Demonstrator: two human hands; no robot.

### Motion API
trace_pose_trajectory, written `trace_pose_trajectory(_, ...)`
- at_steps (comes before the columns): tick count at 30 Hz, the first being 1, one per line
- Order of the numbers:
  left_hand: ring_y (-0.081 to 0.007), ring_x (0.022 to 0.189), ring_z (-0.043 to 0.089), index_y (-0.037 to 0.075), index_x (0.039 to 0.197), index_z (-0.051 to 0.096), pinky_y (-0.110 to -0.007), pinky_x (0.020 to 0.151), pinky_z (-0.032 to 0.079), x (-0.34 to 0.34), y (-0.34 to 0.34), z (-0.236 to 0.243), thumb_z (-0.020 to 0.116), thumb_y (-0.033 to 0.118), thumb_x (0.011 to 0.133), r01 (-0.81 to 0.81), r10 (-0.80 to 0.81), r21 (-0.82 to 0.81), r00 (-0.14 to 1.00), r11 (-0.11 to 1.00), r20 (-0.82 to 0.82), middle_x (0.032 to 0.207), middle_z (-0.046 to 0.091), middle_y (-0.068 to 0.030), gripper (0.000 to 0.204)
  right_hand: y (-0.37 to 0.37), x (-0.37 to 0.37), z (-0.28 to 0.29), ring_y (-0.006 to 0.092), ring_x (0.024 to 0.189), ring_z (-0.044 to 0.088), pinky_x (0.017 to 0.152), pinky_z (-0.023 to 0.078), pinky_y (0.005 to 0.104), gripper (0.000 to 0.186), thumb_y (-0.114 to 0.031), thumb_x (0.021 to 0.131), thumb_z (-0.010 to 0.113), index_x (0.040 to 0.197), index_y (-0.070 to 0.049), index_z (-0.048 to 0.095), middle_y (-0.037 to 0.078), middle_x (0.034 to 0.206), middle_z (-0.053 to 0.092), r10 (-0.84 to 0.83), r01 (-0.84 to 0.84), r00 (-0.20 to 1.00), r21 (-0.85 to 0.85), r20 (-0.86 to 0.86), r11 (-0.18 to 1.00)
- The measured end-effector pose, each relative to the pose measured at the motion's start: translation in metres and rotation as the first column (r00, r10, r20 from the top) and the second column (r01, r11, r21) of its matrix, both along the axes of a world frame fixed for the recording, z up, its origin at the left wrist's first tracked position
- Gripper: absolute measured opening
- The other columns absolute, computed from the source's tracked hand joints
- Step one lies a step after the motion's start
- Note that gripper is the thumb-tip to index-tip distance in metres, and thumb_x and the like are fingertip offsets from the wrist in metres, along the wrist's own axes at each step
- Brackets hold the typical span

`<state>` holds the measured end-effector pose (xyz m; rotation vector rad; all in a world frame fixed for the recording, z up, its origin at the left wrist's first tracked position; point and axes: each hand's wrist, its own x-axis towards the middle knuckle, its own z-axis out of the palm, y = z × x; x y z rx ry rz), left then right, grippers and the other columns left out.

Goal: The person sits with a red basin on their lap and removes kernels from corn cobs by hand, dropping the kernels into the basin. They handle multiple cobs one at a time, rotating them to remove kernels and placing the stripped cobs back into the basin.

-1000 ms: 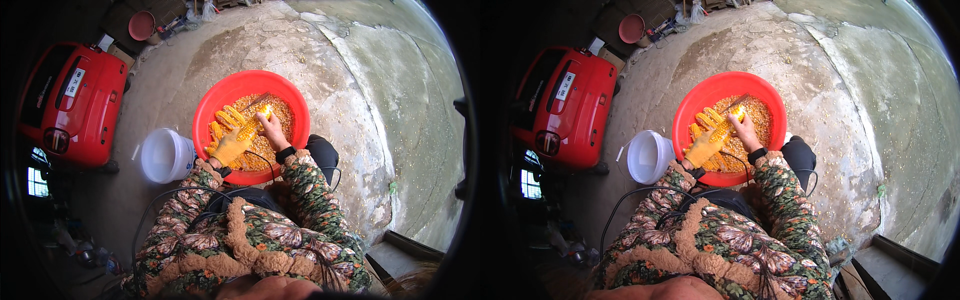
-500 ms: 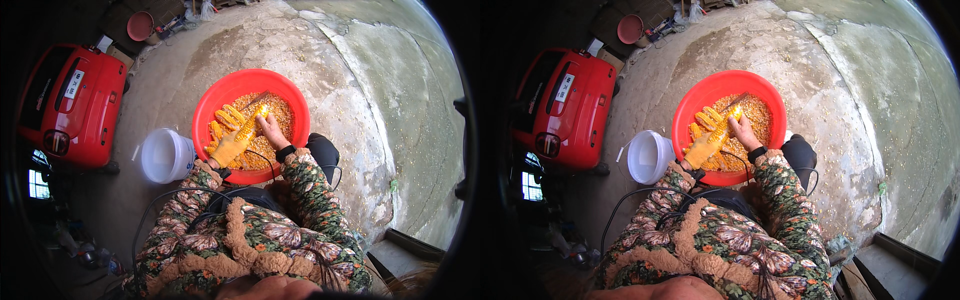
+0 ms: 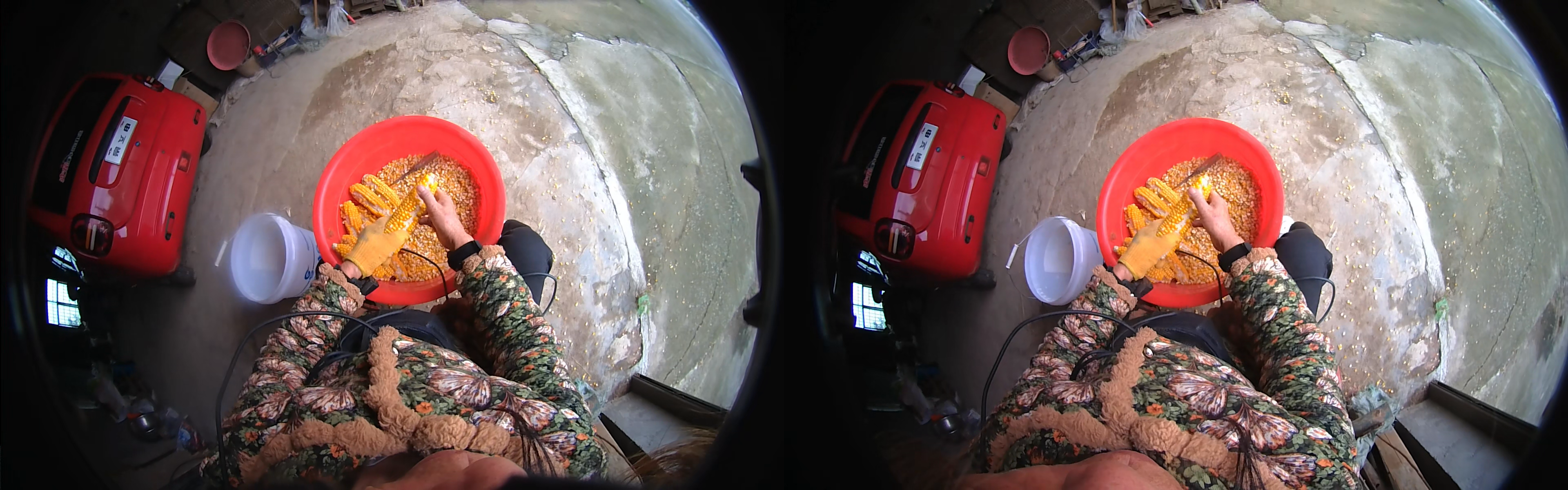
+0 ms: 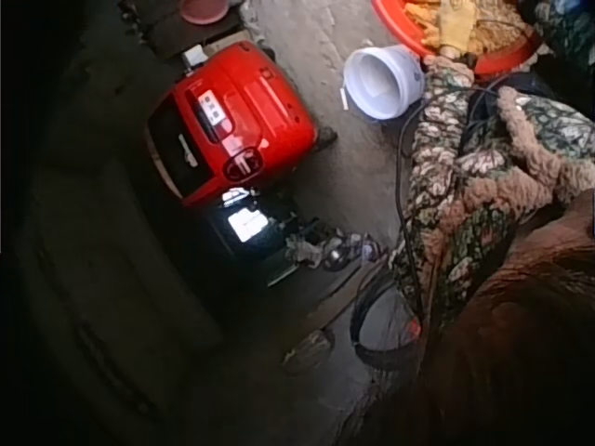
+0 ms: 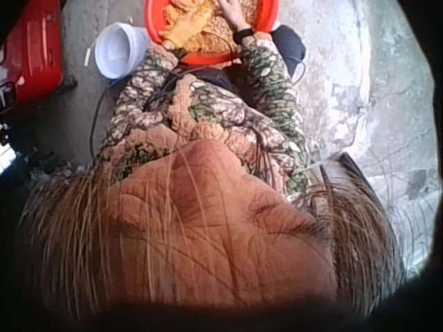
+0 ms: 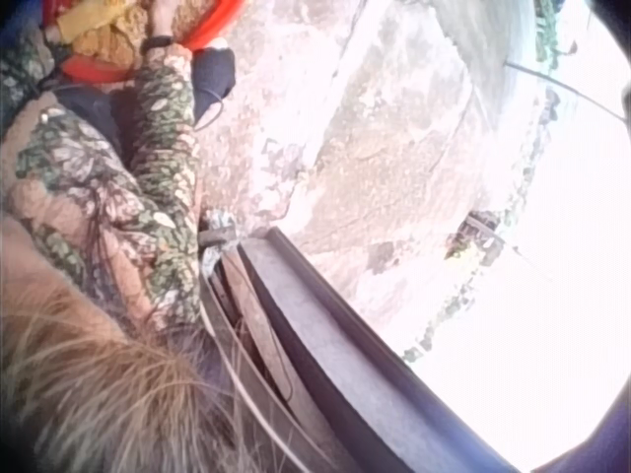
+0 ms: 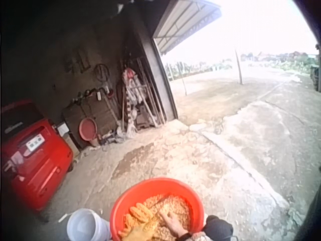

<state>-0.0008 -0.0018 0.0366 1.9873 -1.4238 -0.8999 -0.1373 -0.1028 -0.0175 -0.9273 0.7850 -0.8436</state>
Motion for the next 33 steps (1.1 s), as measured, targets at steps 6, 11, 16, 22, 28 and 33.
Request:
trace_pose_trajectory(6, -0.0325, 0.074, 0.066, 0.0, 0.11, 0.057, -0.04, 0.064, 0.052, -0.009, 0.001, -0.002, 0.062, 0.033, 0.08, -0.061, 0.056, 0.106, 0.997, 0.993, 0.047, 0.081, 0.065, -0.021, 0.045, -0.005, 0.01, -0.023, 0.0189, 0.057, 0.058, 0.052, 0.043, 0.0376, 0.06, -0.053, 0.085, 0.062, 0.068, 0.005, 0.061, 0.013, 0.059, 0.058, 0.043, -0.096, 0.935, -0.134, -0.353, 0.986)
trace_pose_trajectory(11, -0.0297, 0.07, 0.066, 0.001, 0.109, 0.058, -0.038, 0.06, 0.052, -0.002, 0.003, -0.007, 0.059, 0.032, 0.083, 0.103, -0.104, 0.018, 0.99, 0.995, 0.1, 0.081, 0.065, -0.02, 0.04, -0.005, 0.007, -0.028, 0.0082, 0.043, 0.039, 0.039, 0.029, 0.0282, 0.048, -0.047, 0.093, 0.054, 0.071, -0.005, 0.057, -0.002, 0.056, 0.046, 0.048, -0.146, 0.932, -0.251, -0.359, 0.957)
trace_pose_trajectory(16, -0.0253, 0.063, 0.065, 0.003, 0.108, 0.059, -0.035, 0.053, 0.05, -0.003, 0.002, 0.002, 0.057, 0.029, 0.085, 0.068, -0.067, -0.114, 0.998, 0.991, 0.012, 0.08, 0.064, -0.0189, 0.035, 0.002, 0.0, -0.001, 0.0052, 0.042, 0.032, 0.038, 0.025, 0.0238, 0.038, -0.044, 0.094, 0.055, 0.082, -0.007, 0.052, -0.006, 0.054, 0.036, 0.119, -0.126, 0.983, -0.041, -0.141, 0.991)
trace_pose_trajectory(22, -0.0351, 0.089, 0.063, 0.002, 0.113, 0.057, -0.041, 0.077, 0.05, -0.016, -0.001, 0.022, 0.056, 0.021, 0.085, -0.063, 0.061, 0.037, 0.996, 0.997, 0.066, 0.094, 0.063, -0.0218, 0.034, 0.005, -0.008, 0.02, 0.0048, 0.041, 0.029, 0.039, 0.024, 0.0221, 0.034, -0.043, 0.09, 0.061, 0.09, -0.01, 0.052, -0.007, 0.056, 0.034, 0.261, -0.253, 0.961, 0.095, -0.092, 0.963)
trace_pose_trajectory(28, -0.0372, 0.096, 0.061, 0.002, 0.115, 0.058, -0.04, 0.081, 0.049, -0.012, 0.002, 0.001, 0.059, 0.02, 0.084, 0.003, 0.004, -0.049, 0.99, 0.999, 0.14, 0.1, 0.064, -0.0229, 0.036, 0.01, 0.001, 0.009, 0.0039, 0.041, 0.036, 0.038, 0.025, 0.0245, 0.037, -0.042, 0.088, 0.065, 0.081, -0.006, 0.063, -0.004, 0.056, 0.049, 0.079, -0.097, 0.98, -0.094, -0.18, 0.991)
trace_pose_trajectory(33, -0.0352, 0.089, 0.062, 0.003, 0.11, 0.059, -0.04, 0.076, 0.05, -0.001, 0.005, -0.011, 0.059, 0.018, 0.086, 0.247, -0.181, -0.27, 0.952, 0.931, 0.248, 0.09, 0.063, -0.0194, 0.029, 0.009, 0.0, 0.006, 0.0042, 0.039, 0.033, 0.037, 0.024, 0.0253, 0.039, -0.043, 0.089, 0.063, 0.078, -0.006, 0.061, -0.005, 0.052, 0.043, 0.137, -0.147, 0.966, -0.031, -0.217, 0.989)
